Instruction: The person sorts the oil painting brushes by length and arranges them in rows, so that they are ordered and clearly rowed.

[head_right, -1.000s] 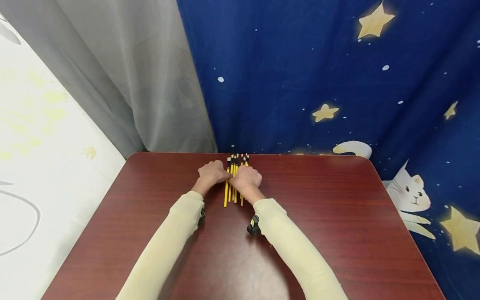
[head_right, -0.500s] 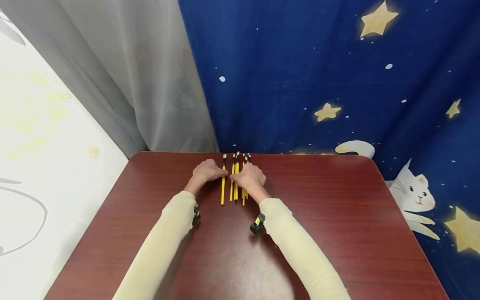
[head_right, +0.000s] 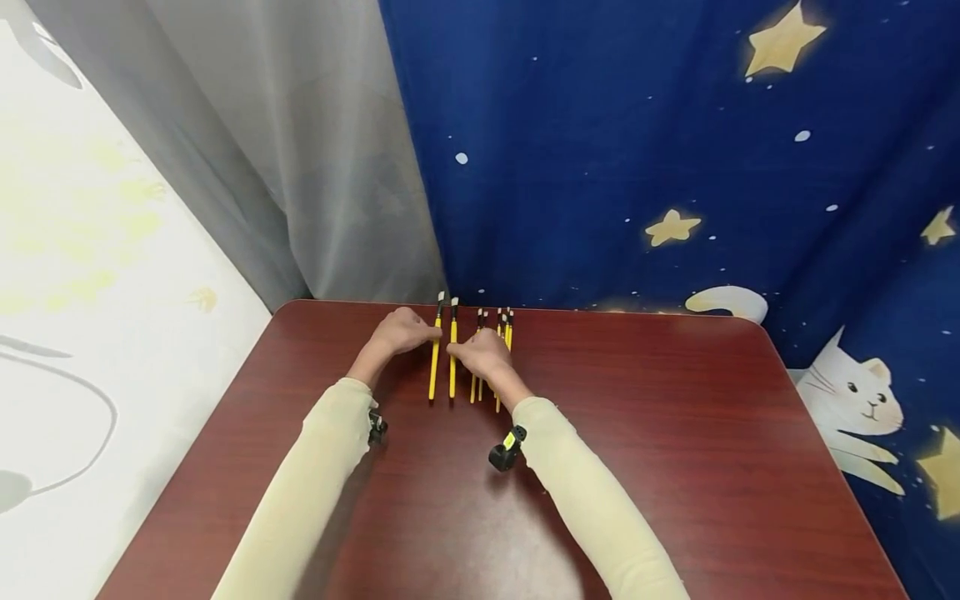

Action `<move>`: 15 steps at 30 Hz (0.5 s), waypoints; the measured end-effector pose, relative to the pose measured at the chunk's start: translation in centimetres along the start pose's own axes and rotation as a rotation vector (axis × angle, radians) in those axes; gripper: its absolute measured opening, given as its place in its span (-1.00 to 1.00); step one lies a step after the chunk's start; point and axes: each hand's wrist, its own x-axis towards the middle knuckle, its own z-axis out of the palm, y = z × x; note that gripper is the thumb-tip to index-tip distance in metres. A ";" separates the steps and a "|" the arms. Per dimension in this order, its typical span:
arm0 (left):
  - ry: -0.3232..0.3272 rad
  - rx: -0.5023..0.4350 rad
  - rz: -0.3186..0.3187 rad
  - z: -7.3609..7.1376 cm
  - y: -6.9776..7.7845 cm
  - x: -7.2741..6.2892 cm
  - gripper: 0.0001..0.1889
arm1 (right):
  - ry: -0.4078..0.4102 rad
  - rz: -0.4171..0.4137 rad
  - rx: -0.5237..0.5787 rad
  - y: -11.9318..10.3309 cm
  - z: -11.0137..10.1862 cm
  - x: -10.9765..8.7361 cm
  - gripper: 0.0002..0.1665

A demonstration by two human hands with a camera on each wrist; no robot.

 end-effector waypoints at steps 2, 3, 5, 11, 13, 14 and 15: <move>0.005 0.004 0.002 -0.6 -0.1 -0.5 -0.53 | 0.001 0.000 0.007 -0.1 0.4 0.1 -0.43; 0.007 0.008 0.000 -0.8 -0.2 -0.6 -0.52 | 0.000 0.000 0.008 -0.2 0.7 0.2 -0.43; 0.008 0.017 -0.001 -1.2 -0.5 -0.6 -0.49 | 0.001 0.003 0.004 -0.4 1.2 0.4 -0.42; 0.030 0.117 -0.028 -1.8 -1.3 -0.3 -0.57 | 0.012 0.012 -0.030 -1.1 2.7 1.1 -0.37; 0.050 0.171 -0.048 -1.6 -1.5 -0.2 -0.57 | 0.011 0.013 -0.037 -1.2 3.1 1.3 -0.34; 0.061 0.198 -0.056 -1.5 -1.6 -0.1 -0.55 | 0.010 0.012 -0.044 -1.2 3.2 1.4 -0.34; 0.069 0.222 -0.062 -1.4 -1.7 0.0 -0.53 | 0.008 0.013 -0.047 -1.2 3.3 1.5 -0.34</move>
